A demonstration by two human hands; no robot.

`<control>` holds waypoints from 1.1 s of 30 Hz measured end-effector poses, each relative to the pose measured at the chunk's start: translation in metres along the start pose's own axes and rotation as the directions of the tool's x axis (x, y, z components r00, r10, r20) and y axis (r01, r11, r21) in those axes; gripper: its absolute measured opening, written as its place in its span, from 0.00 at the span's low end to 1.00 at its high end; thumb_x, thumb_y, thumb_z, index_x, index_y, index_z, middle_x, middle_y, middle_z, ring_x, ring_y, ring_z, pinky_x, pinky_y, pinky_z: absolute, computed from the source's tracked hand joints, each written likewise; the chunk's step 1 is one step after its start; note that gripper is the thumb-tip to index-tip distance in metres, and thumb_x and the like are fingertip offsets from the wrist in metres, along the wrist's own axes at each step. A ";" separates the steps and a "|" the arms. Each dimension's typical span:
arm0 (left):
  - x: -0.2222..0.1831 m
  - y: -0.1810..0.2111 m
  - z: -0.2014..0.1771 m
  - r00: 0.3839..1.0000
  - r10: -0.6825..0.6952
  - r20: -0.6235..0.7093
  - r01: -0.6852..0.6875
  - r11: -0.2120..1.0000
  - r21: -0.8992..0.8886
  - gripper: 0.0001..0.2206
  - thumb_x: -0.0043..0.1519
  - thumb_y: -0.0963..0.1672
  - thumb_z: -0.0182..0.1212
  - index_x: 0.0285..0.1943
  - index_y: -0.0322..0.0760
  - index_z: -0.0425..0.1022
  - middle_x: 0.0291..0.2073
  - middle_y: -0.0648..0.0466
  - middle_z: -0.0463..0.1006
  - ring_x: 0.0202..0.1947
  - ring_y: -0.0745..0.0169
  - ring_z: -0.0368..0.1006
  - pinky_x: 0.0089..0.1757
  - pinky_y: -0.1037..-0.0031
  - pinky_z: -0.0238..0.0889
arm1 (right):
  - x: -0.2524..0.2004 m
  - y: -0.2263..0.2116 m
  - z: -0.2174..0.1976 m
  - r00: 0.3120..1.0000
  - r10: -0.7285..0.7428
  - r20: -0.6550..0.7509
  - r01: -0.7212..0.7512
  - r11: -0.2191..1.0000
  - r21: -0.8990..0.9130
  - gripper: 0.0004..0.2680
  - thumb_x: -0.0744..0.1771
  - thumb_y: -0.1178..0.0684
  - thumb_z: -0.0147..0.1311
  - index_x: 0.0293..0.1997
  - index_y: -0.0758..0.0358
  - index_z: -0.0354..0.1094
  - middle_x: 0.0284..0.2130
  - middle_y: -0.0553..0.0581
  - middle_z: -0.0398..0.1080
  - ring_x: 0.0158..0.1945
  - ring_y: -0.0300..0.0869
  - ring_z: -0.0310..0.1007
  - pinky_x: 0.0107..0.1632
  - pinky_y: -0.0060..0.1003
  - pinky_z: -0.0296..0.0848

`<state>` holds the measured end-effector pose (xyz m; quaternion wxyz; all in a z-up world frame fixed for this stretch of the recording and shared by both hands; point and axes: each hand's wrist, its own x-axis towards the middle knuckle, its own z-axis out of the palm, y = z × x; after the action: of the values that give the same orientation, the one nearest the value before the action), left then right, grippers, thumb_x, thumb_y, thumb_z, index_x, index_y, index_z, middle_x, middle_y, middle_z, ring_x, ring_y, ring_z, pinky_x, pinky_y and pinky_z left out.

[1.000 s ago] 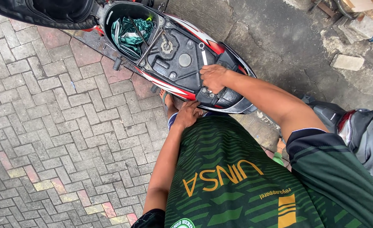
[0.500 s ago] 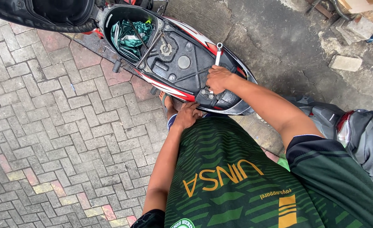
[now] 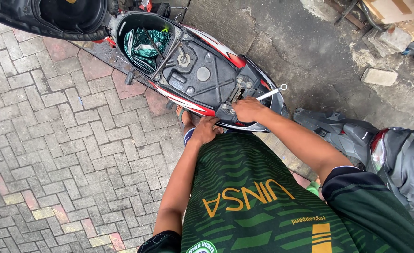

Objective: A person uses a wrench to work on the internal bolts and components of a motorcycle under the seat area.

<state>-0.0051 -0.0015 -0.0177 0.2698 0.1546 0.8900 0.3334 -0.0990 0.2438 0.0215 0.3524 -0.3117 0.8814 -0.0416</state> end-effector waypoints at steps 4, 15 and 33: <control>0.002 0.003 -0.005 1.000 -0.017 -0.006 0.017 1.000 -0.003 0.21 0.60 0.49 0.64 0.63 0.44 0.77 0.57 0.45 0.78 0.61 0.43 0.70 0.61 0.64 0.60 | -0.017 -0.015 -0.001 0.985 -0.029 -0.172 0.015 0.997 -0.080 0.15 0.67 0.39 0.46 0.44 0.60 0.71 0.34 0.63 0.77 0.40 0.56 0.80 0.47 0.54 0.71; 0.007 -0.014 0.019 0.998 -0.041 -0.055 0.040 0.999 -0.023 0.20 0.58 0.49 0.65 0.61 0.47 0.78 0.54 0.48 0.79 0.59 0.45 0.71 0.60 0.62 0.63 | -0.021 -0.019 -0.027 0.935 -0.102 -0.340 0.084 0.994 -0.067 0.10 0.67 0.45 0.47 0.37 0.56 0.73 0.31 0.57 0.74 0.39 0.53 0.79 0.48 0.48 0.71; 0.001 -0.007 0.016 0.993 -0.037 -0.115 0.031 0.998 -0.053 0.20 0.57 0.47 0.65 0.59 0.44 0.78 0.53 0.46 0.79 0.58 0.41 0.71 0.57 0.58 0.67 | 0.029 0.010 -0.019 0.870 -0.487 -0.072 0.458 0.855 -0.245 0.04 0.64 0.48 0.56 0.33 0.50 0.67 0.31 0.49 0.70 0.41 0.47 0.72 0.56 0.46 0.63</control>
<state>0.0029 0.0024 -0.0330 0.2272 0.1126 0.8979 0.3599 -0.1326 0.2318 0.0153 0.2357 -0.5524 0.7980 -0.0497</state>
